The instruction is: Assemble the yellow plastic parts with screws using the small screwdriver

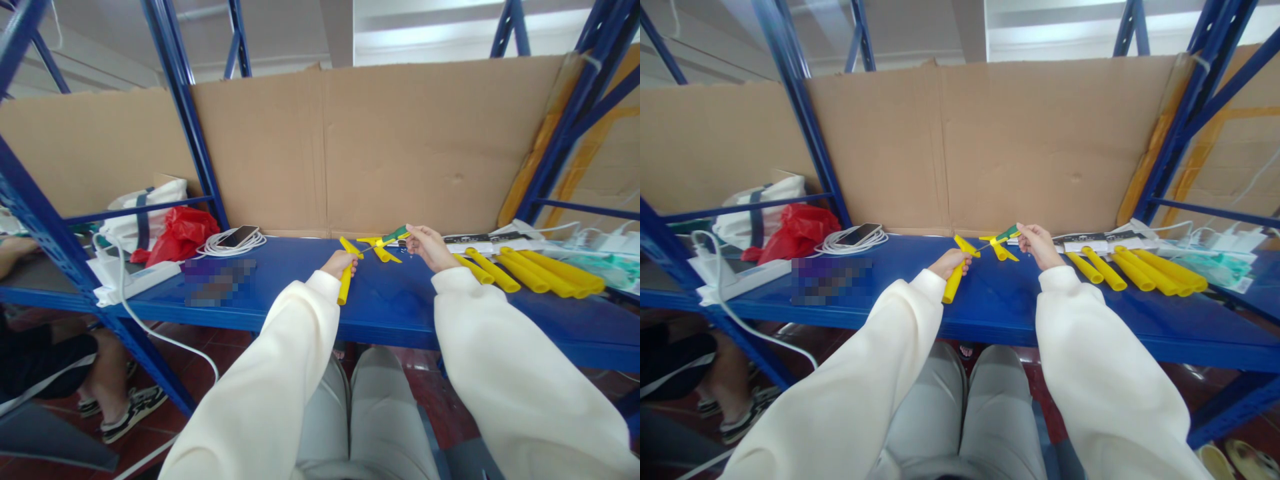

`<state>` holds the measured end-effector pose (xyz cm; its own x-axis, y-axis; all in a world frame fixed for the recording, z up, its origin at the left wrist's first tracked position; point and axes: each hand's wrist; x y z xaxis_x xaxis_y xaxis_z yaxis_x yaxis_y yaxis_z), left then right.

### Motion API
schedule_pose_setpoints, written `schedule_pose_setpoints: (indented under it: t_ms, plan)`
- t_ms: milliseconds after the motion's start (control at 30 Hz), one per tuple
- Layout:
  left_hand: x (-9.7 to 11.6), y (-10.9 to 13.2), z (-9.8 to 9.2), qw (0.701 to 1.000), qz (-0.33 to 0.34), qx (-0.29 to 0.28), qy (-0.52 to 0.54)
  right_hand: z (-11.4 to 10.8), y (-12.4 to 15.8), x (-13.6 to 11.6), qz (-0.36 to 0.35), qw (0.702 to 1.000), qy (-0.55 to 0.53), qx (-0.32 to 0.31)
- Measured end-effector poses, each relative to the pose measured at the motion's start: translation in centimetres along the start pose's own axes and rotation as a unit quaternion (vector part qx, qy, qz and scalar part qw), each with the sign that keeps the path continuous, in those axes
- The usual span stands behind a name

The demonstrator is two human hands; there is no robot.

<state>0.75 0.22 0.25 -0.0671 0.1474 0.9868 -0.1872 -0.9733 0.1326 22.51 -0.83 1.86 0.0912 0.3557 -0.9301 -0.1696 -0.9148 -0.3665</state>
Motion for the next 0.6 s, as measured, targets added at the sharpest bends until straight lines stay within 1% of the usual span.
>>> schedule_pose_setpoints:
  t_ms: [200,300,400,600]
  plan:
    - [0.11,-0.14,-0.02,1.0,-0.013,0.003,0.003,0.08,0.01,-0.01,-0.003,1.0,-0.003,0.017]
    - [0.03,-0.16,-0.04,1.0,-0.005,0.003,0.005,-0.02,-0.03,0.22,-0.013,1.0,0.0,0.015]
    - [-0.08,-0.16,-0.06,1.0,-0.001,0.004,0.005,-0.12,-0.07,0.35,-0.022,1.0,0.001,0.004]
    - [-0.11,-0.38,-0.1,1.0,-0.005,0.008,0.002,-0.04,0.01,0.12,-0.027,0.999,-0.026,-0.038]
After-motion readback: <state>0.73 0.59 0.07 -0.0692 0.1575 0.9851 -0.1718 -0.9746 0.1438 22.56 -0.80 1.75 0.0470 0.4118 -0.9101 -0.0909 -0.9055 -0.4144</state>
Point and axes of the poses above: each hand's wrist, its own y-axis away from the middle knuckle, its own z-axis out of the palm, x = y × z, and after that the axes turned 7 degrees about y, right-handed
